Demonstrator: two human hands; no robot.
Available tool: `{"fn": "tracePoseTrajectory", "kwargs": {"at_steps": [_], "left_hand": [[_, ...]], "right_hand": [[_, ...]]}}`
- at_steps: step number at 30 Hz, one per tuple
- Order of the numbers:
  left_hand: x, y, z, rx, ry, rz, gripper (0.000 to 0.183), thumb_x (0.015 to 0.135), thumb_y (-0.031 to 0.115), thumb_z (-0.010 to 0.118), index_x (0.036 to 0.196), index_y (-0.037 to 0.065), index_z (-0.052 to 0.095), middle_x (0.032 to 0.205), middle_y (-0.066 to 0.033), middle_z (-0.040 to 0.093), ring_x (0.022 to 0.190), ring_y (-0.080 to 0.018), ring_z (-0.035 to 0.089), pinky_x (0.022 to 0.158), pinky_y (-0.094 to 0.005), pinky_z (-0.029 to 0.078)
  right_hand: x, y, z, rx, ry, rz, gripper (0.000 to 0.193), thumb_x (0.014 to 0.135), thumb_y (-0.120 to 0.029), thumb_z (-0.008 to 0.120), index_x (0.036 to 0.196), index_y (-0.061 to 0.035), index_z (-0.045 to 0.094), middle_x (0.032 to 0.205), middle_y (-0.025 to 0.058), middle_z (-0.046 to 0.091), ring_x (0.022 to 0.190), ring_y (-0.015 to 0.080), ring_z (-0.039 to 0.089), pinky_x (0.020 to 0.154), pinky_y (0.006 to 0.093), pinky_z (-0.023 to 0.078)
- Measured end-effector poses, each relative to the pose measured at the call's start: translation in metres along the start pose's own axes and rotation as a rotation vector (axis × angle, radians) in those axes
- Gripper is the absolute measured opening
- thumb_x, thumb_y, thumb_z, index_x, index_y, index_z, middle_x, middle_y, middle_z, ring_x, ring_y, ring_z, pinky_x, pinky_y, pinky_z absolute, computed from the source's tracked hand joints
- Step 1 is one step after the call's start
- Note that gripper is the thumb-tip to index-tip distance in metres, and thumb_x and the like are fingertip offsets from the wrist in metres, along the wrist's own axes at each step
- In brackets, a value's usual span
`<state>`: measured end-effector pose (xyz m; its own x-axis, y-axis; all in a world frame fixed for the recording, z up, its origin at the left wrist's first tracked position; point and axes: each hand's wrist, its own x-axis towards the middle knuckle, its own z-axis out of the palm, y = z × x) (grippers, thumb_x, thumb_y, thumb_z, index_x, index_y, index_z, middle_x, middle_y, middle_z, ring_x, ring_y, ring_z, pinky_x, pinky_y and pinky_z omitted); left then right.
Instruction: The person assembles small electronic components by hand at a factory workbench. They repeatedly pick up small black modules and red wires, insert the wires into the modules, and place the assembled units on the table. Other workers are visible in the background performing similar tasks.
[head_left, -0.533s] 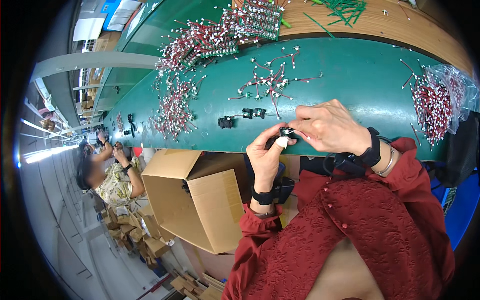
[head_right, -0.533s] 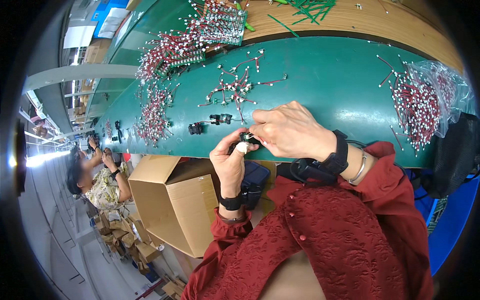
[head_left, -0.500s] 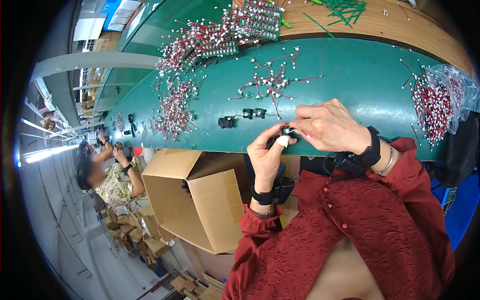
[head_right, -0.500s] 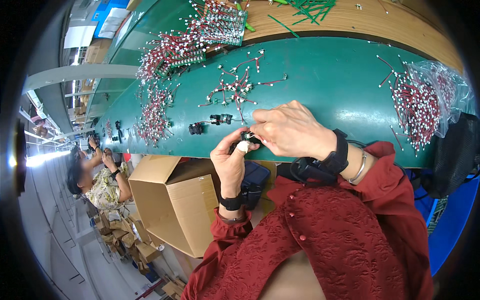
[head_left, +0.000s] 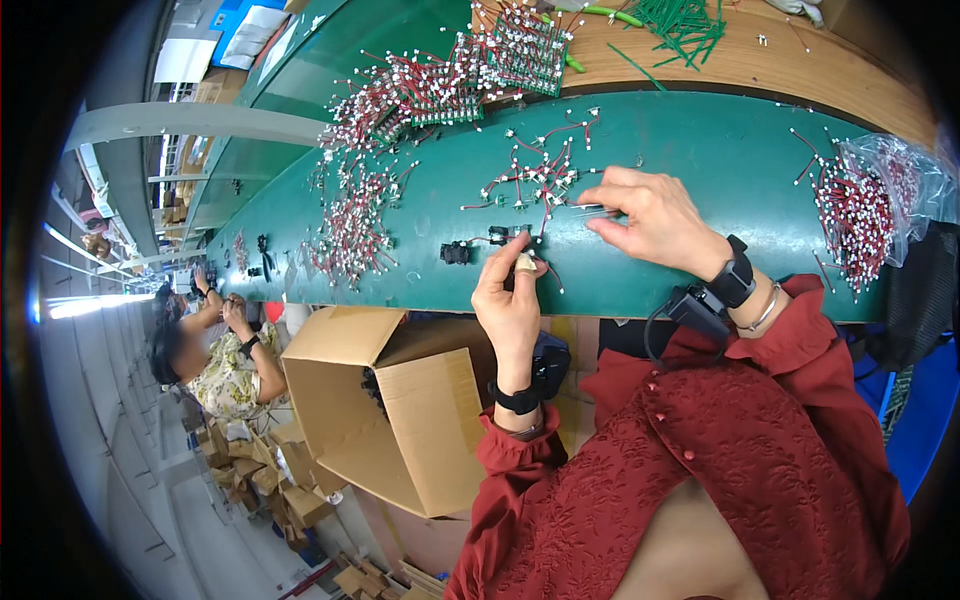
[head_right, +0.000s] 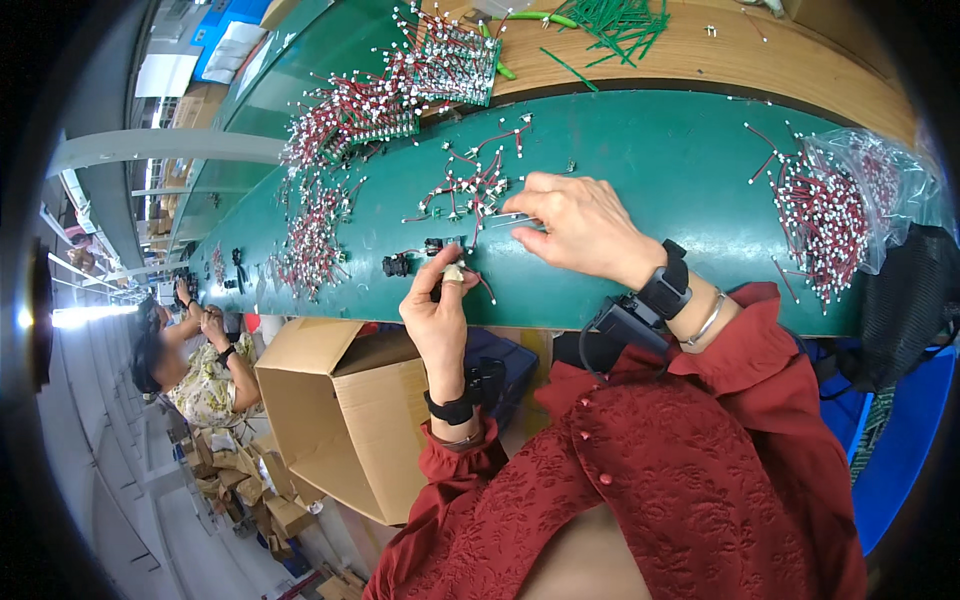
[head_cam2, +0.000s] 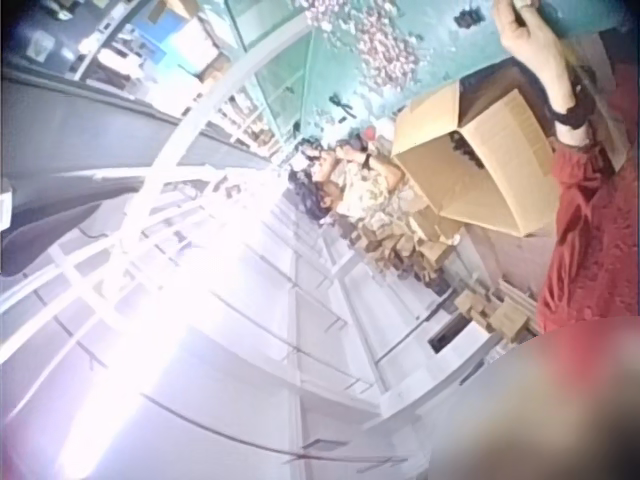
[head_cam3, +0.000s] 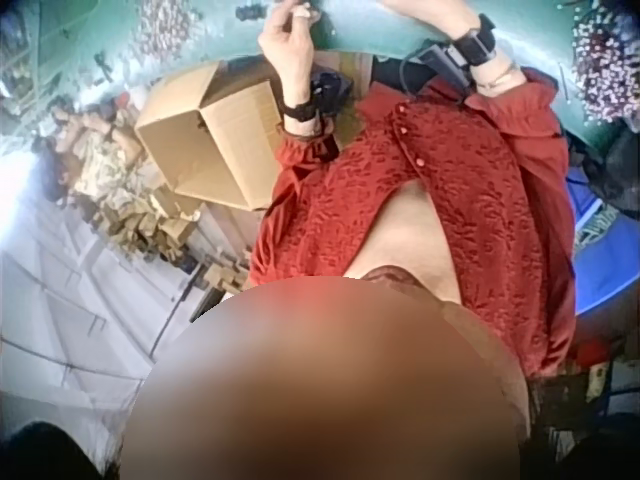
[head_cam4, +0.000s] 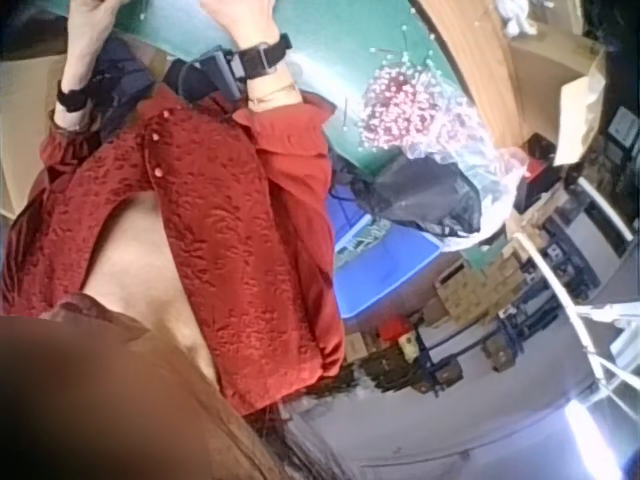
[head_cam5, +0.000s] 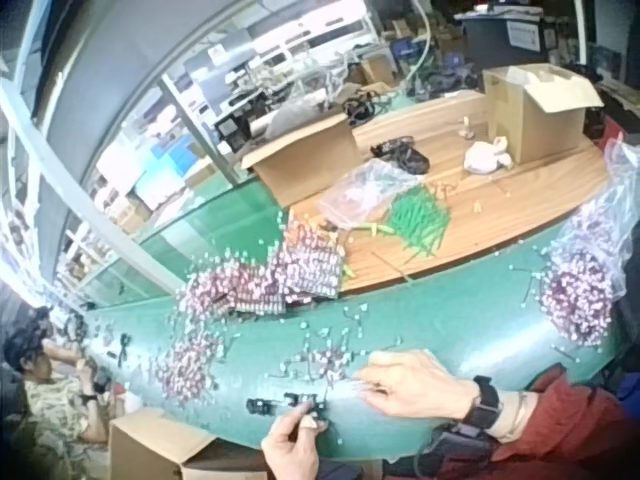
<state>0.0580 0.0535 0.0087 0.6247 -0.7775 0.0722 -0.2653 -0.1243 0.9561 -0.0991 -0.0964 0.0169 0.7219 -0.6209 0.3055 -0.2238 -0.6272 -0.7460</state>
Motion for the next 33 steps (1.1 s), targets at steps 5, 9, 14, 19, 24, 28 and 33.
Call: {"fn": "tracePoseTrajectory", "kwargs": {"at_steps": [5,9,14,19,24,28,33], "left_hand": [[-0.001,0.003,-0.001,-0.120,-0.131,-0.155,0.023,0.089,-0.005,0.051,0.108,-0.006,0.063,0.082,-0.0087,0.064,0.077,-0.0133,0.063,0.075,-0.0283,0.055],[-0.002,0.001,-0.001,-0.171,-0.126,-0.173,0.023,0.089,-0.005,0.050,0.108,-0.006,0.063,0.082,-0.0088,0.064,0.075,-0.0138,0.063,0.075,-0.0284,0.056],[0.004,0.001,-0.002,-0.185,-0.138,-0.204,0.027,0.085,-0.004,0.051,0.107,-0.003,0.065,0.086,-0.0080,0.067,0.074,-0.0113,0.064,0.070,-0.0230,0.050],[0.013,0.006,0.007,-0.103,-0.050,-0.065,0.033,0.085,-0.008,0.050,0.116,-0.004,0.060,0.106,-0.0132,0.064,0.073,-0.0121,0.064,0.068,-0.0251,0.054],[0.007,0.014,0.010,0.152,0.132,0.226,0.037,0.085,-0.009,0.051,0.121,-0.002,0.057,0.111,-0.0129,0.063,0.069,-0.0109,0.063,0.062,-0.0235,0.052],[-0.005,0.022,0.024,-0.191,0.058,0.090,0.033,0.086,-0.008,0.054,0.118,0.000,0.059,0.105,-0.0100,0.063,0.061,-0.0088,0.059,0.055,-0.0228,0.050],[-0.011,0.025,0.046,-0.711,-0.172,-0.238,0.020,0.091,0.006,0.059,0.109,-0.003,0.060,0.094,-0.0119,0.066,0.061,-0.0135,0.057,0.052,-0.0261,0.049]], "right_hand": [[0.013,-0.003,0.004,-0.080,-0.019,-0.015,0.017,0.077,-0.016,0.066,0.092,-0.0095,0.069,0.081,0.0063,0.060,0.074,0.0280,0.063,0.062,0.0406,0.049],[0.030,-0.010,0.018,-0.195,-0.080,-0.054,0.014,0.076,-0.013,0.065,0.089,-0.0077,0.067,0.083,0.0081,0.060,0.078,0.0296,0.064,0.065,0.0422,0.050],[0.040,-0.013,0.022,-0.358,-0.115,-0.135,0.016,0.076,-0.010,0.065,0.092,-0.0078,0.064,0.086,0.0071,0.059,0.077,0.0297,0.063,0.062,0.0427,0.049],[0.034,-0.007,0.011,-0.299,-0.109,-0.109,0.015,0.075,-0.011,0.062,0.089,-0.0055,0.063,0.087,0.0108,0.060,0.081,0.0321,0.064,0.067,0.0445,0.050],[0.027,0.002,0.000,0.486,-0.074,0.234,0.016,0.078,-0.012,0.067,0.091,-0.0024,0.068,0.071,0.0035,0.064,0.062,0.0101,0.055,0.055,0.0282,0.042],[0.010,0.006,-0.014,0.939,-0.184,0.435,0.010,0.082,-0.011,0.068,0.089,-0.0050,0.069,0.073,-0.0049,0.059,0.058,-0.0007,0.042,0.051,0.0160,0.030],[-0.003,0.004,-0.009,1.150,-0.263,0.410,0.012,0.084,-0.003,0.065,0.094,0.0014,0.067,0.089,0.0060,0.067,0.085,0.0134,0.064,0.081,0.0260,0.051]]}}
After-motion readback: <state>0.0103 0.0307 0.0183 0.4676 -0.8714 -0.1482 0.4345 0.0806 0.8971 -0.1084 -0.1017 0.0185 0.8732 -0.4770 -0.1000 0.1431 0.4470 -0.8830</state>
